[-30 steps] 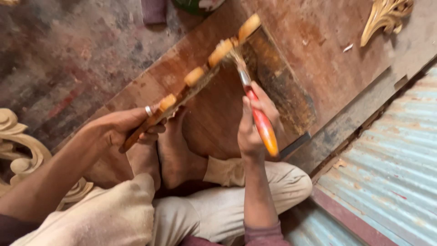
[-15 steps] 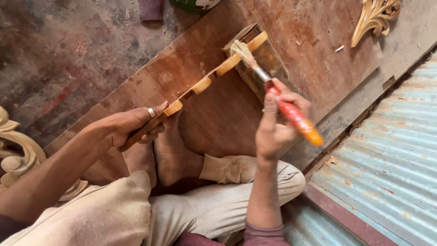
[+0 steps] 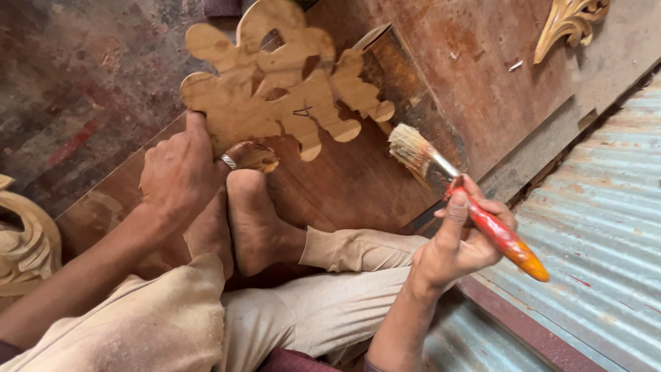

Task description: The person is applying a brownish liquid to a carved wooden piece using a paintbrush. They hold the piece with their left hand and brush with their right, repeatedly dipping the brush into a container to reload the liquid.

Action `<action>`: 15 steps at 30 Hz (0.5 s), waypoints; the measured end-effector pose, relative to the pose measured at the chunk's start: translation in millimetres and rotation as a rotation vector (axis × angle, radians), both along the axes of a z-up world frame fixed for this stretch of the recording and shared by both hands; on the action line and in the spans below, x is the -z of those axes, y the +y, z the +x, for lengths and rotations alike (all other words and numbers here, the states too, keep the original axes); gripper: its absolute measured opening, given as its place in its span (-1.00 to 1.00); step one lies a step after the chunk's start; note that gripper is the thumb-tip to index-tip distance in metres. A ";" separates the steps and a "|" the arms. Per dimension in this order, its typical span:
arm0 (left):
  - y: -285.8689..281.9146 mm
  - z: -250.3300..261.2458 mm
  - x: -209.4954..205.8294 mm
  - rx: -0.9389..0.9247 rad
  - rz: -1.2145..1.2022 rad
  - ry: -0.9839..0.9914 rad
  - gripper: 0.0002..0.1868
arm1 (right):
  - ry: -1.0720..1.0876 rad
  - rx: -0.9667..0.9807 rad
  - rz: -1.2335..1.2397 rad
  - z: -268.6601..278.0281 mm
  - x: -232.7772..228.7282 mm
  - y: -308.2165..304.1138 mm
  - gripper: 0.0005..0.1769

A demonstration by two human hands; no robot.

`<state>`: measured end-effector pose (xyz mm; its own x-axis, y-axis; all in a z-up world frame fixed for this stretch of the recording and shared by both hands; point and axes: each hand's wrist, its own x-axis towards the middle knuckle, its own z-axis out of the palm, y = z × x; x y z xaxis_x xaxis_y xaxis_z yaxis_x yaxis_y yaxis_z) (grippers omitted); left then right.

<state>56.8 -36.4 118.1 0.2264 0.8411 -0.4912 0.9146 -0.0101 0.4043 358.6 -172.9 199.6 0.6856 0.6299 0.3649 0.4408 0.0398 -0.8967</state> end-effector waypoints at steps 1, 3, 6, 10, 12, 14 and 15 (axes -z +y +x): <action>-0.2 1.1 -2.7 0.012 0.037 -0.022 -0.25 | -0.054 -0.001 -0.015 -3.2 2.1 1.2 -0.70; -3.2 0.8 -9.5 0.036 0.112 -0.067 -0.30 | -0.163 -0.003 -0.044 -10.5 4.7 4.0 -0.72; -5.7 -0.7 -18.9 0.162 0.320 -0.133 -0.36 | -0.135 -0.089 0.069 -25.9 21.6 14.5 -0.72; 1.9 2.5 -27.2 0.107 0.075 -0.053 -0.29 | -0.395 -0.206 -0.150 -35.4 41.1 25.5 -0.77; 16.0 2.2 -28.3 0.084 0.146 -0.090 -0.33 | -0.300 -0.168 -0.064 -35.1 46.0 37.0 -0.78; 8.1 -1.8 -27.2 0.074 0.130 -0.122 -0.36 | -0.360 -0.166 -0.075 -36.5 39.8 24.0 -0.77; 10.2 -1.9 -26.5 0.076 0.146 -0.142 -0.37 | -0.396 -0.153 -0.058 -35.7 37.5 23.5 -0.77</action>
<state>54.9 -26.3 144.6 0.3503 0.8787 -0.3244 0.8430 -0.1448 0.5181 322.9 -149.4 162.1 0.3965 0.7407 0.5423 0.7445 0.0861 -0.6621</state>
